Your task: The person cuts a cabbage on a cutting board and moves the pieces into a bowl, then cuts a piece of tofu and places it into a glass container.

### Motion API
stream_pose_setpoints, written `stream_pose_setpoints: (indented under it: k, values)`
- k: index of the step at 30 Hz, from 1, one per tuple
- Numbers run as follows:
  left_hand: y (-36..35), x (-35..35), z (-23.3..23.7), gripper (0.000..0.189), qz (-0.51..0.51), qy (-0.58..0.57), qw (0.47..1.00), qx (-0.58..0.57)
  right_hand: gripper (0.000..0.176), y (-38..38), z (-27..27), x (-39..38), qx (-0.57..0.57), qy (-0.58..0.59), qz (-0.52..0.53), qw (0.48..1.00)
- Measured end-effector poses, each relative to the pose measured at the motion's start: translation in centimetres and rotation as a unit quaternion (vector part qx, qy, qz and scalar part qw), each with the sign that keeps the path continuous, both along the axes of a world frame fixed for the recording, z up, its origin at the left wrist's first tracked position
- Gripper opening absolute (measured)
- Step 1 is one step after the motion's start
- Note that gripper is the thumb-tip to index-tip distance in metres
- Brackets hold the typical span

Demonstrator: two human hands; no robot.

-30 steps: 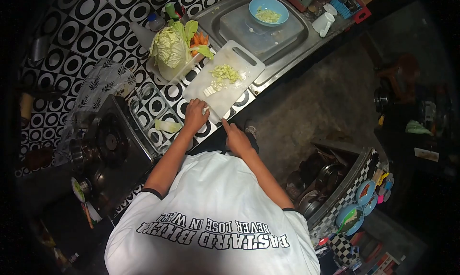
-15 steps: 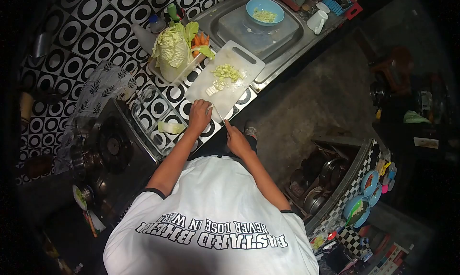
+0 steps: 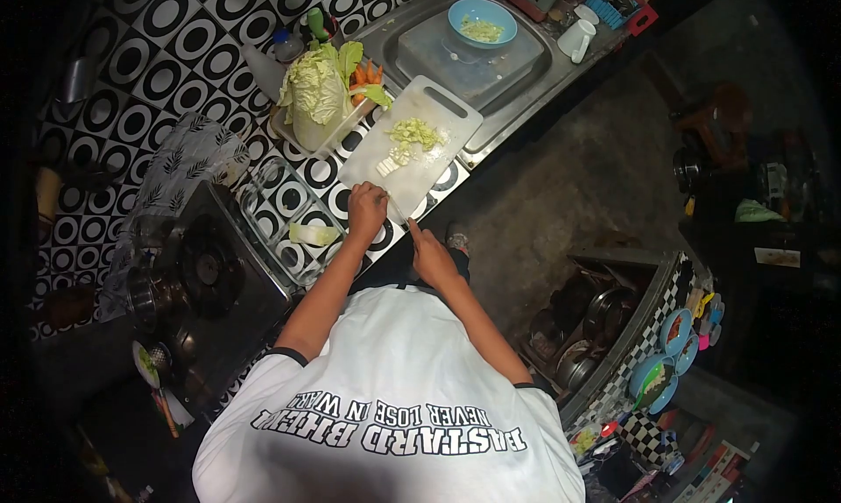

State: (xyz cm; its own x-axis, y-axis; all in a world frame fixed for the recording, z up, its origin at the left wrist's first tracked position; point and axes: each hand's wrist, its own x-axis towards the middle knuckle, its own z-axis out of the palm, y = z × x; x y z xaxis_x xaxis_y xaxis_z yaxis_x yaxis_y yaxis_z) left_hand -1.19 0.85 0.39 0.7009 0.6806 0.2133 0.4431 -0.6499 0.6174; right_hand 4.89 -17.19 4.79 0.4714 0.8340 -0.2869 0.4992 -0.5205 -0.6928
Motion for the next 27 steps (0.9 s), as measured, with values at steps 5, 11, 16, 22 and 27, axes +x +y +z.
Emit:
stream_pose_setpoints:
  k: [5, 11, 16, 22, 27]
  values:
    - [-0.1, 0.1, 0.0, 0.01, 0.011, 0.008, 1.0, 0.003, 0.059, 0.3, 0.2, -0.2, -0.021, -0.018, 0.006, 1.0]
    - [0.1, 0.2, -0.2, 0.008, 0.009, 0.016, 1.0, 0.011, 0.065, 0.4, -0.2, -0.3, -0.015, -0.037, 0.012, 0.999]
    - [0.3, 0.2, -0.6, 0.004, 0.003, 0.035, 0.999, 0.002, 0.072, 0.7, 1.4, -0.4, -0.026, -0.068, 0.032, 0.997]
    - [0.1, 0.2, -0.2, 0.007, 0.006, 0.019, 1.0, 0.011, 0.072, 1.4, 2.0, -0.9, -0.06, -0.108, 0.057, 0.991]
    - [0.1, 0.2, -0.1, 0.007, 0.009, 0.023, 1.0, 0.017, 0.073, 2.1, 3.1, -0.8, -0.115, -0.107, 0.078, 0.985]
